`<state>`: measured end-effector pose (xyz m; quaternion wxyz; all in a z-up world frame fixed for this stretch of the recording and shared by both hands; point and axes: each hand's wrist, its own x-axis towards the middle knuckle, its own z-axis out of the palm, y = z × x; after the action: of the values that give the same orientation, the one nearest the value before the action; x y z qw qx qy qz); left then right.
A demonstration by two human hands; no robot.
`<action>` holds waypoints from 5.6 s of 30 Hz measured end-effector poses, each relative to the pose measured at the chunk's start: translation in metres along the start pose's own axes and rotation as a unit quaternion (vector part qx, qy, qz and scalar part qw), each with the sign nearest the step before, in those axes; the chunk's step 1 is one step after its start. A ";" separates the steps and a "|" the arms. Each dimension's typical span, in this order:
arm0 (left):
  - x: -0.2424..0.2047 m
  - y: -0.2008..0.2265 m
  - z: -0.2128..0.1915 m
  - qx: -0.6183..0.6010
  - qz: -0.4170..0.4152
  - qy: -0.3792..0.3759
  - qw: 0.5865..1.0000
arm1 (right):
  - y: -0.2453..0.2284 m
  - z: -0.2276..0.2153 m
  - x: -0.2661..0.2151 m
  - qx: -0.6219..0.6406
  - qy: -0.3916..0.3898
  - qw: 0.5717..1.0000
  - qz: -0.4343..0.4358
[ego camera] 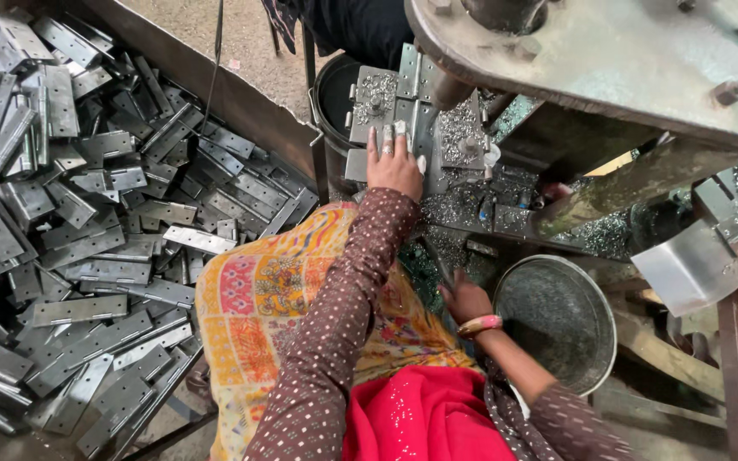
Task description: The person sits on the floor and repeatedly picks up metal hinge pieces from a nearby bin, places them into a press machine, and operates the lever to process them. The person then removes the processed pieces and drops them into a collection bin.
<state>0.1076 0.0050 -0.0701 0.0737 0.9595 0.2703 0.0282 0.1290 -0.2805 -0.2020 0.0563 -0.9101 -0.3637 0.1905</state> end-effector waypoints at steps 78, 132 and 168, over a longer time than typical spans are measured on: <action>0.050 -0.024 -0.029 -0.034 -0.009 -0.094 0.995 | -0.015 -0.048 0.007 0.033 -0.046 0.998 0.031; -0.057 0.007 0.001 -0.050 0.007 0.111 0.993 | -0.001 0.022 0.001 -0.012 0.011 1.000 0.010; -0.023 0.005 0.013 0.022 0.027 0.101 0.994 | 0.004 0.009 0.005 0.033 -0.035 0.999 0.019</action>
<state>0.0913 -0.0128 -0.0830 0.0242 0.9600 0.2510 0.1213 0.1314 -0.2797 -0.2128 0.0695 -0.9076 -0.3412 0.2346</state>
